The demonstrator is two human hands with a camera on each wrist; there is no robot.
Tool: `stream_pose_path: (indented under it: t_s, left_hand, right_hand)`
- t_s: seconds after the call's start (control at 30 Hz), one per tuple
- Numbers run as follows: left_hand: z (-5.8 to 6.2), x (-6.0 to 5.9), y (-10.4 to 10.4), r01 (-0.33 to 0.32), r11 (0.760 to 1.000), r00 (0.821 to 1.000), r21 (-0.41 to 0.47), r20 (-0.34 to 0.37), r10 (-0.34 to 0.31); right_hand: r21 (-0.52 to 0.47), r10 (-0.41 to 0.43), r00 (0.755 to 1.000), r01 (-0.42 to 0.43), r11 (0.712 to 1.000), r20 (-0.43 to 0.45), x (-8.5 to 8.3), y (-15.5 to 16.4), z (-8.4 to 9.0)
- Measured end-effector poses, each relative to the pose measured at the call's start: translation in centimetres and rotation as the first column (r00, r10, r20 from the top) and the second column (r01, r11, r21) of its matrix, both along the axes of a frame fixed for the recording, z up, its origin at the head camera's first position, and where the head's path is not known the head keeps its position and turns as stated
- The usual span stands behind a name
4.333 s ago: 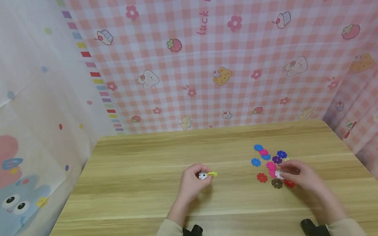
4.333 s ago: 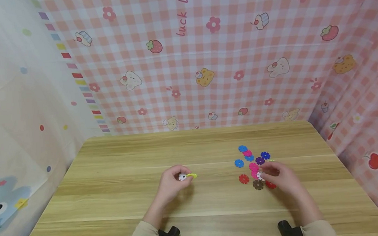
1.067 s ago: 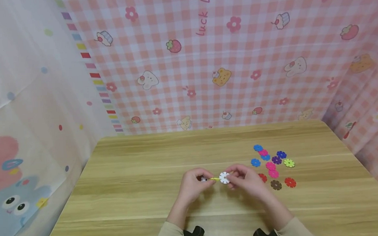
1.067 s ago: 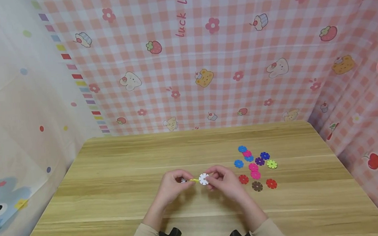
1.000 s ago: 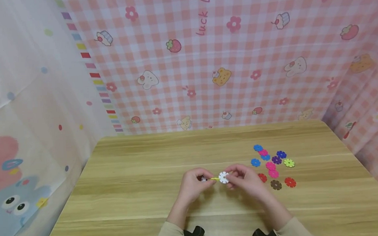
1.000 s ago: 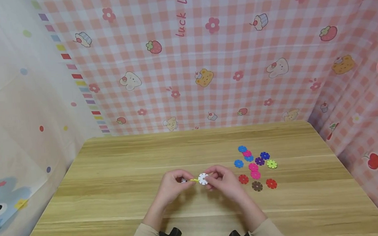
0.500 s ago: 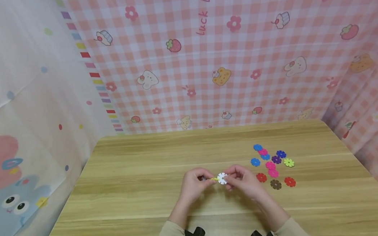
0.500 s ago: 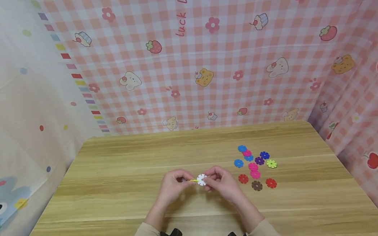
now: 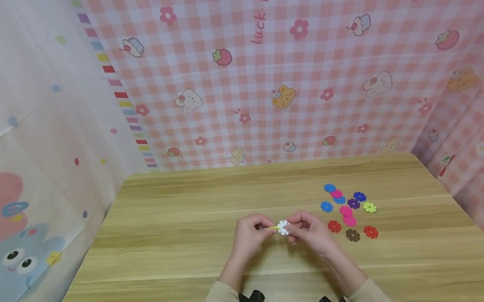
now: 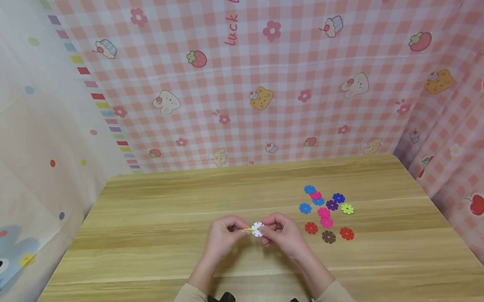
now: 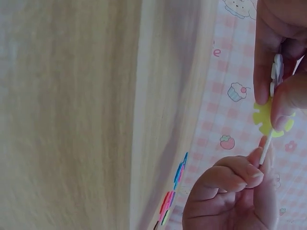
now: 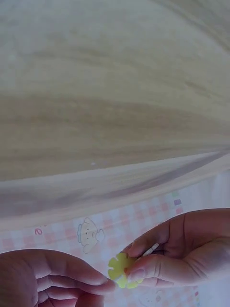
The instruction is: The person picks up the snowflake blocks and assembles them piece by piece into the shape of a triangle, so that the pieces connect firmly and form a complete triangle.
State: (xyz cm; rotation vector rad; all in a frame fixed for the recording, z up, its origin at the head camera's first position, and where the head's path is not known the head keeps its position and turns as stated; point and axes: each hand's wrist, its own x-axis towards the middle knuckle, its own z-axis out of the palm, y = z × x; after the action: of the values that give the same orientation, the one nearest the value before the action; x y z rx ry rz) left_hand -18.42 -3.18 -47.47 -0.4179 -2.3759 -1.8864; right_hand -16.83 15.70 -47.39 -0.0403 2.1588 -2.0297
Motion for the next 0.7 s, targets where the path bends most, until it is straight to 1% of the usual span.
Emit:
stream_pose_path:
  t_s: [0.07, 0.13, 0.3, 0.4, 0.47, 0.53, 0.7]
  left_hand:
    - [-0.1, 0.0, -0.1, -0.001, 1.0, 1.0, -0.01, 0.016, 0.001]
    - [-0.1, -0.1, -0.2, 0.005, 1.0, 0.999, -0.013, 0.038, -0.004]
    - [0.0, -0.2, -0.5, 0.027, 0.999, 0.997, -0.03, 0.08, -0.025]
    - [0.1, -0.3, -0.7, 0.044, 0.998, 0.995, -0.048, 0.086, -0.039]
    - [0.2, -0.3, -0.9, 0.059, 0.996, 0.995, -0.064, 0.081, -0.053]
    - [0.2, -0.3, -1.0, 0.074, 0.992, 0.996, -0.102, 0.063, -0.067]
    - [0.1, -0.4, -1.0, 0.114, 0.977, 0.993, -0.179, 0.002, -0.115]
  right_hand:
    - [0.02, -0.017, 1.0, 0.017, 1.0, -0.001, 0.0, -0.2, 0.0]
    - [0.032, -0.017, 1.0, 0.017, 0.999, -0.003, 0.0, -0.3, 0.1]
    - [-0.024, 0.016, 0.999, -0.016, 1.0, 0.028, -0.2, 0.0, 0.0]
    - [-0.023, 0.01, 0.999, -0.008, 1.0, 0.048, -0.5, 0.2, -0.1]
    - [-0.001, -0.006, 0.999, 0.006, 1.0, 0.05, -0.6, 0.2, -0.1]
    - [0.018, -0.035, 0.998, 0.034, 0.999, 0.059, -0.6, 0.1, 0.0]
    - [0.005, -0.086, 0.992, 0.086, 0.996, 0.088, -0.6, -0.4, 0.1]
